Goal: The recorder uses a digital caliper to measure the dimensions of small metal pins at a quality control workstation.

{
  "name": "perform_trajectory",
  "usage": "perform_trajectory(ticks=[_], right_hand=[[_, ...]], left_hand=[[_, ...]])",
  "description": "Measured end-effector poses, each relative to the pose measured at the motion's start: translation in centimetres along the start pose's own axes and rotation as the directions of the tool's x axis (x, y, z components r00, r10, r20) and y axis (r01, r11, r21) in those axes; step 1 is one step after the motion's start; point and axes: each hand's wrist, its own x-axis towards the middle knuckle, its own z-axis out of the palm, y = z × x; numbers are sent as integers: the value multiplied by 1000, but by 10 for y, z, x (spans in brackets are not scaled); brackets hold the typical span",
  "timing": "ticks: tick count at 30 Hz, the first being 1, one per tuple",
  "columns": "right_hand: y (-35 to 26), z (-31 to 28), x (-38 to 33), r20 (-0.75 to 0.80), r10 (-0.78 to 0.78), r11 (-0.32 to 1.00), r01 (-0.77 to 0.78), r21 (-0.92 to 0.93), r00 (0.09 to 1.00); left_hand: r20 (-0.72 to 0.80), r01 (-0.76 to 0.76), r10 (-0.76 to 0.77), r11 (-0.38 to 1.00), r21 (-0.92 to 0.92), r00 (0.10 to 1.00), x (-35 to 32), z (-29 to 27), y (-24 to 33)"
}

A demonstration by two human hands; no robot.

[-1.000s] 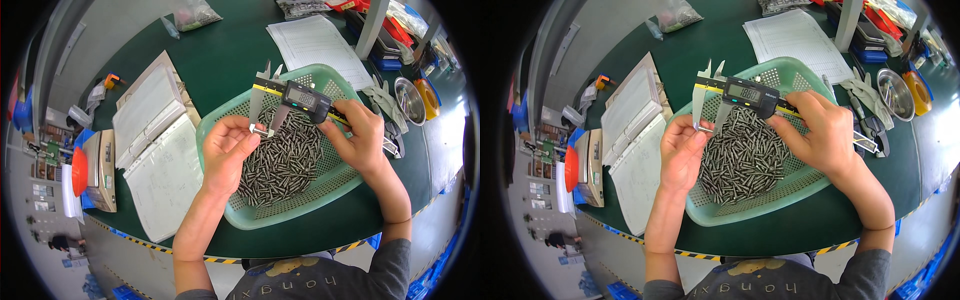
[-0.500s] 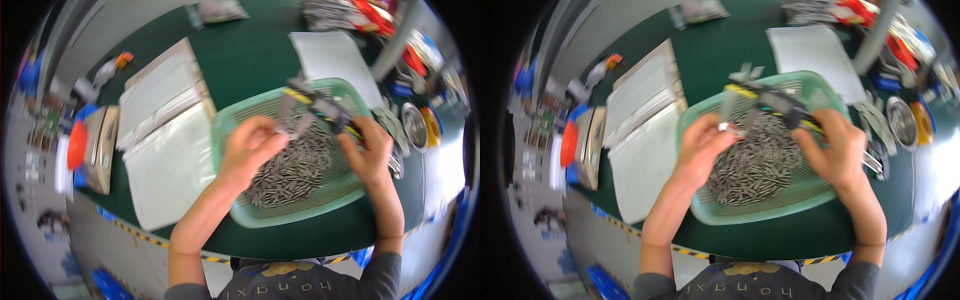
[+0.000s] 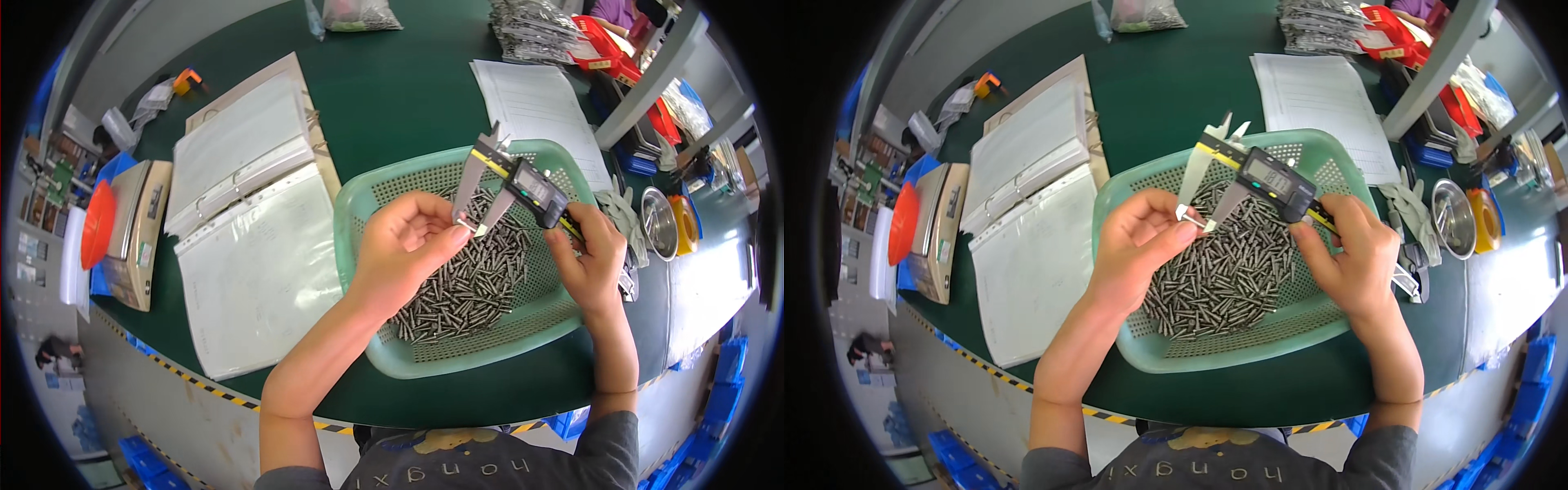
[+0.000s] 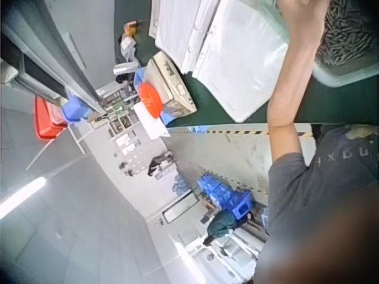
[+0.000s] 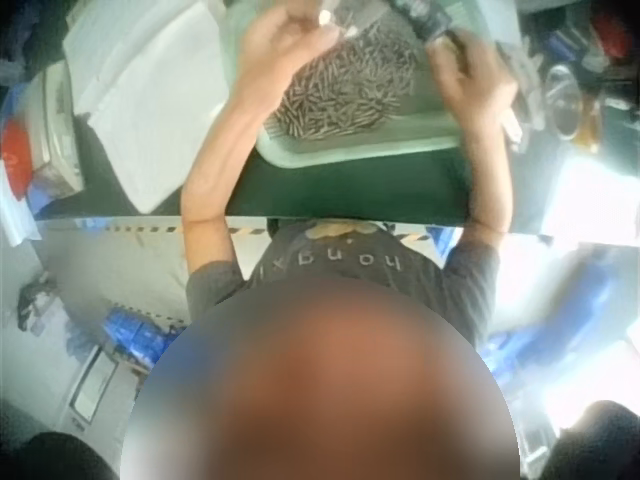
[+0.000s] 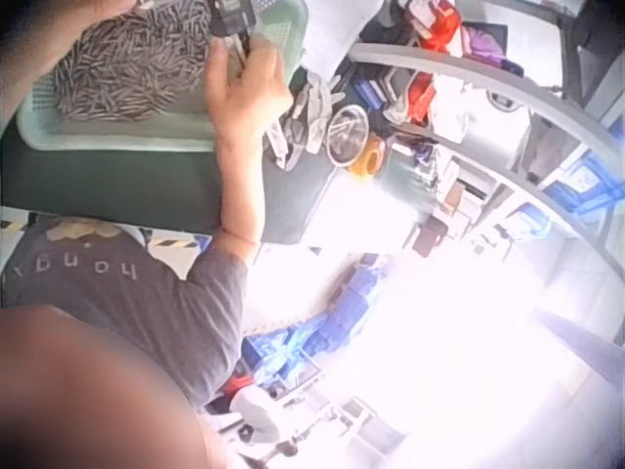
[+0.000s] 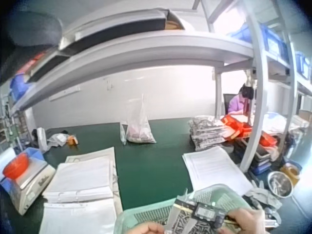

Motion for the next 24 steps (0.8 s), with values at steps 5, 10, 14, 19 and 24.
perform_trajectory(ticks=[5, 10, 14, 19, 24], right_hand=[[4, -5, 0, -13, -39, 999, 38, -33, 999], [5, -2, 0, 16, -28, 998, 28, -60, 999], [3, 5, -1, 37, 2, 999, -1, -39, 999], [21, -5, -11, 95, 68, 996, -63, -57, 993], [44, -5, -18, 102, 16, 998, -9, -69, 995]], left_hand=[[21, 30, -31, 999, 26, 999, -1, 3, -1], [-42, 53, -51, 998, 39, 998, -2, 1, 0], [-50, 131, -128, 990, 50, 991, -3, -4, 3], [-33, 125, -124, 992, 26, 992, 6, 5, -2], [-67, 90, -90, 996, -9, 994, 5, 9, -6]])
